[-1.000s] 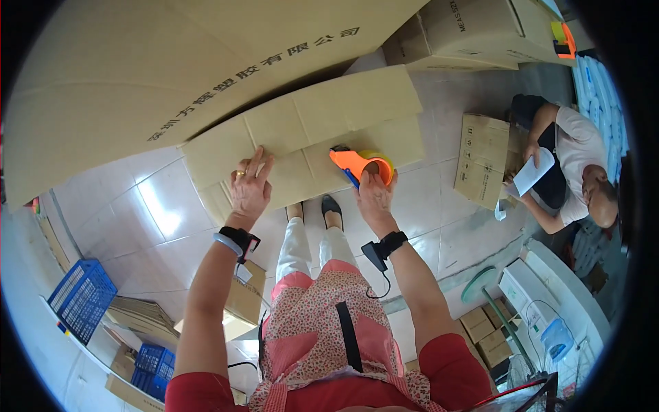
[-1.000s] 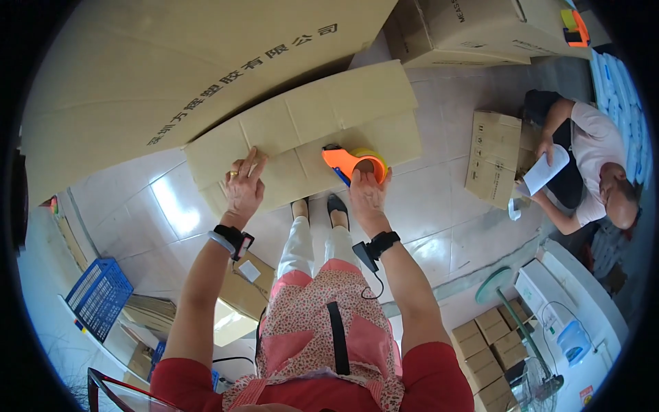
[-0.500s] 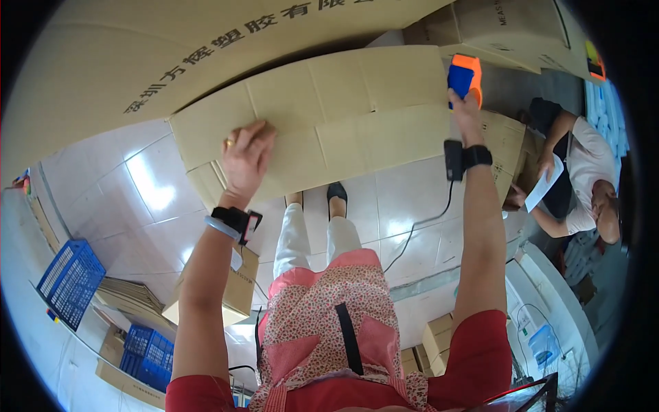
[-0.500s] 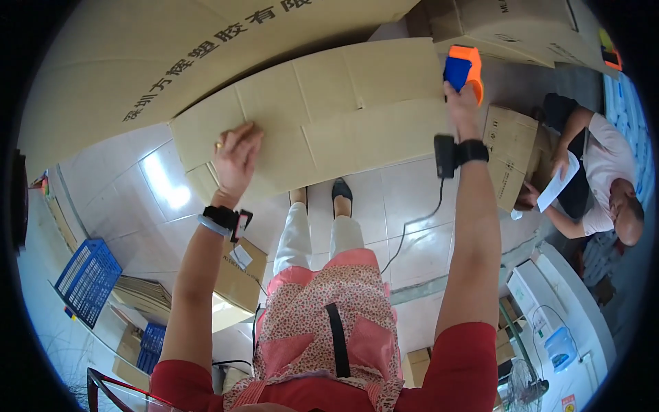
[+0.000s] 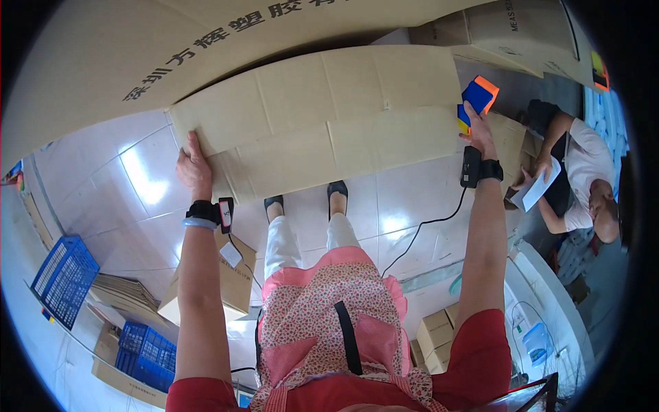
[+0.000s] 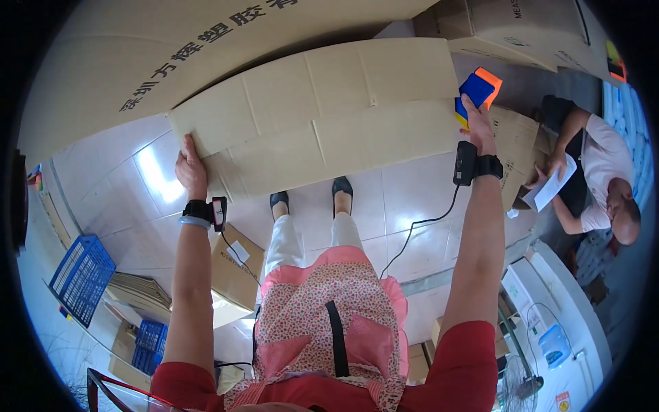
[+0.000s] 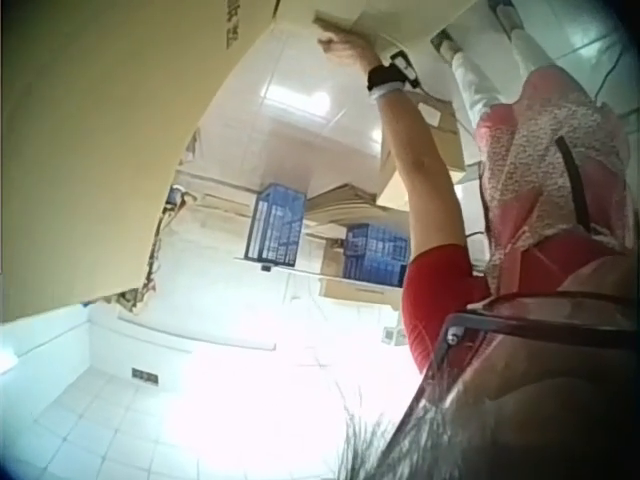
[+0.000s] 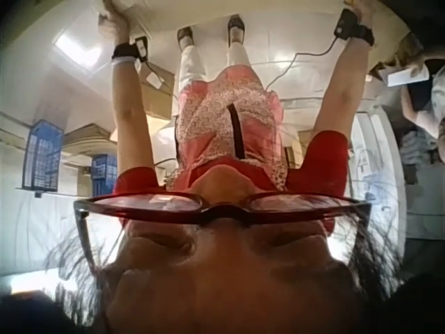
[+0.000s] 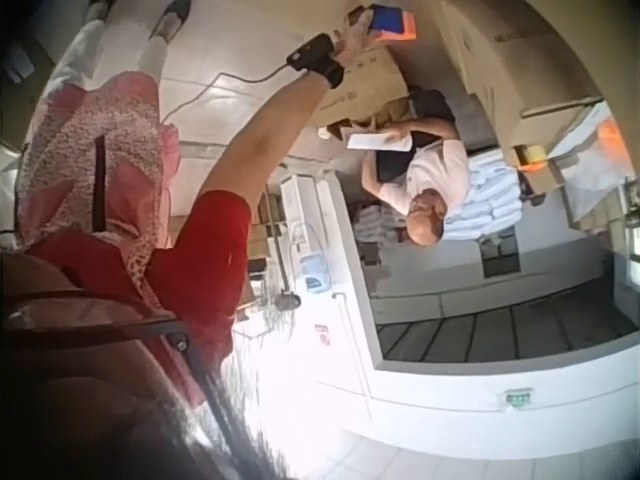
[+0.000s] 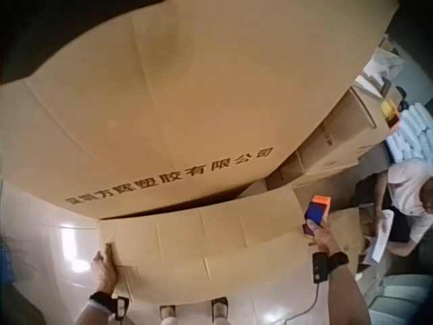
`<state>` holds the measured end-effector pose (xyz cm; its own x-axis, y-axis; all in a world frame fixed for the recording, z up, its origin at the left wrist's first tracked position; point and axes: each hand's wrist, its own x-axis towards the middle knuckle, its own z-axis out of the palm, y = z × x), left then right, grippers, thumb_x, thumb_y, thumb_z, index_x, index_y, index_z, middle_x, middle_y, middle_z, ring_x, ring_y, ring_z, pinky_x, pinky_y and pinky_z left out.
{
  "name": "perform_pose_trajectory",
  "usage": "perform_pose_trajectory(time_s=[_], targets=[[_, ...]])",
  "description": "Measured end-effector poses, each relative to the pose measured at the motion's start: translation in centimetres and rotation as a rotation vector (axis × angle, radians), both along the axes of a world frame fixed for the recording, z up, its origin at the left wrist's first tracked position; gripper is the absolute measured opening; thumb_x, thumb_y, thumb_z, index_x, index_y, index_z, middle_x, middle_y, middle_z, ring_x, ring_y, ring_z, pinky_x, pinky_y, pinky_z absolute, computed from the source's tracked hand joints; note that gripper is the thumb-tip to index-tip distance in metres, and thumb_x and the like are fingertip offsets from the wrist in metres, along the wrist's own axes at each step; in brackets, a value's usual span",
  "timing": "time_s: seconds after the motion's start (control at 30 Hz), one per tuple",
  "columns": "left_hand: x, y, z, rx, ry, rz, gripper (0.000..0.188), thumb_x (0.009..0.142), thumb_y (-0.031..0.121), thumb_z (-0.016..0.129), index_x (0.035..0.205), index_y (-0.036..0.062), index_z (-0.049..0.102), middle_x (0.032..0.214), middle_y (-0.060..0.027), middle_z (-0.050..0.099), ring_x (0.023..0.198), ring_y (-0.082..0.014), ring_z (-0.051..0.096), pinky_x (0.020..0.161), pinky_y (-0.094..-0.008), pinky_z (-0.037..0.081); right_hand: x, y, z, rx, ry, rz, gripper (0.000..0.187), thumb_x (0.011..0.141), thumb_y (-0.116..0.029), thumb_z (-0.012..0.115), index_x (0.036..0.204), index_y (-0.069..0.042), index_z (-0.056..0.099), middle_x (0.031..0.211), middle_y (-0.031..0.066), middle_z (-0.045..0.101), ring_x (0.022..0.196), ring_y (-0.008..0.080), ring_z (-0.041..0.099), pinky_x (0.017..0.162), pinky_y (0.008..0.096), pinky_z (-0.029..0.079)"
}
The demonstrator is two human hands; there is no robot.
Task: The person seals cardboard boxes with a tape dispenser, folding the flaps and applying tape across the seams before moving them aside.
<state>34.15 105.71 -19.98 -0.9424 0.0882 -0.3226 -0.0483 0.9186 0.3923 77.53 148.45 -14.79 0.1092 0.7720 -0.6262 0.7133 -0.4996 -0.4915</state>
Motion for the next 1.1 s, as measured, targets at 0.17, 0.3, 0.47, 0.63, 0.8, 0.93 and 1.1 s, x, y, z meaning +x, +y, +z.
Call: perform_pose_trajectory(time_s=[0.17,0.3,0.47,0.63,0.8,0.93,1.1], targets=[[0.0,-0.4,-0.4,-0.035,0.093,-0.084,0.094,0.077,0.078,0.04,0.105,-0.0087,0.062,0.087,-0.0273,0.065,0.09,-0.0409,0.062,0.078,-0.0454,0.047,3.6,-4.7,0.0,-0.073,0.049,-0.103,0.068,0.079,-0.053,0.065,0.132,-0.019,0.041,0.125,0.0015,0.05,0.109,0.02,0.051,0.078,0.045,0.049],[-1.2,-1.4,0.6,-0.023,0.084,-0.251,0.071,0.085,0.066,0.043,0.09,0.0003,0.068,0.083,-0.0254,0.064,0.083,-0.041,0.06,0.075,-0.0431,0.046,7.9,-14.6,1.3,-0.078,0.1,-0.219,0.063,0.081,-0.051,0.064,0.13,-0.019,0.042,0.117,0.0003,0.053,0.103,0.0191,0.054,0.074,0.042,0.051],[-4.6,-3.7,0.5,-0.081,0.062,-0.445,0.081,0.077,0.072,0.049,0.105,-0.002,0.066,0.084,-0.0213,0.067,0.084,-0.0344,0.065,0.077,-0.0418,0.048,14.1,-31.5,-0.2,-0.248,0.168,-0.3,0.059,0.082,-0.05,0.062,0.129,-0.02,0.044,0.115,-0.001,0.056,0.103,0.0181,0.055,0.083,0.044,0.045],[-3.4,-6.0,1.0,0.025,0.029,-0.362,0.073,0.078,0.068,0.052,0.102,0.0008,0.068,0.084,-0.0182,0.068,0.083,-0.0289,0.064,0.077,-0.0372,0.048,14.4,-39.0,1.9,-0.429,0.064,-0.422,0.052,0.085,-0.041,0.062,0.128,-0.015,0.047,0.117,0.0015,0.057,0.104,0.0178,0.055,0.083,0.0399,0.045],[-0.8,-8.7,2.1,-0.001,-0.046,-0.236,0.071,0.079,0.067,0.053,0.101,0.0007,0.069,0.085,-0.0173,0.068,0.082,-0.0259,0.064,0.078,-0.0352,0.048,18.8,-38.8,-0.1,0.036,0.125,-0.32,0.047,0.09,-0.029,0.059,0.127,-0.004,0.047,0.115,0.0083,0.057,0.102,0.0229,0.057,0.085,0.0377,0.045],[3.4,-14.7,2.4,-0.072,-0.013,-0.119,0.072,0.077,0.067,0.055,0.102,0.0007,0.069,0.084,-0.0182,0.068,0.083,-0.0271,0.064,0.079,-0.036,0.048,13.7,-33.7,4.9,0.334,-0.009,0.312,0.048,0.09,-0.021,0.058,0.129,0.002,0.042,0.116,0.0157,0.056,0.104,0.0259,0.055,0.089,0.0356,0.043],[4.9,-16.1,3.1,0.017,-0.113,-0.036,0.073,0.077,0.068,0.055,0.107,0.0028,0.066,0.081,-0.0165,0.067,0.081,-0.0282,0.064,0.076,-0.0373,0.048,2.7,-35.1,6.5,0.665,0.059,1.269,0.058,0.082,-0.025,0.066,0.127,0.002,0.041,0.107,0.0225,0.058,0.102,0.0366,0.056,0.097,0.0517,0.033]])
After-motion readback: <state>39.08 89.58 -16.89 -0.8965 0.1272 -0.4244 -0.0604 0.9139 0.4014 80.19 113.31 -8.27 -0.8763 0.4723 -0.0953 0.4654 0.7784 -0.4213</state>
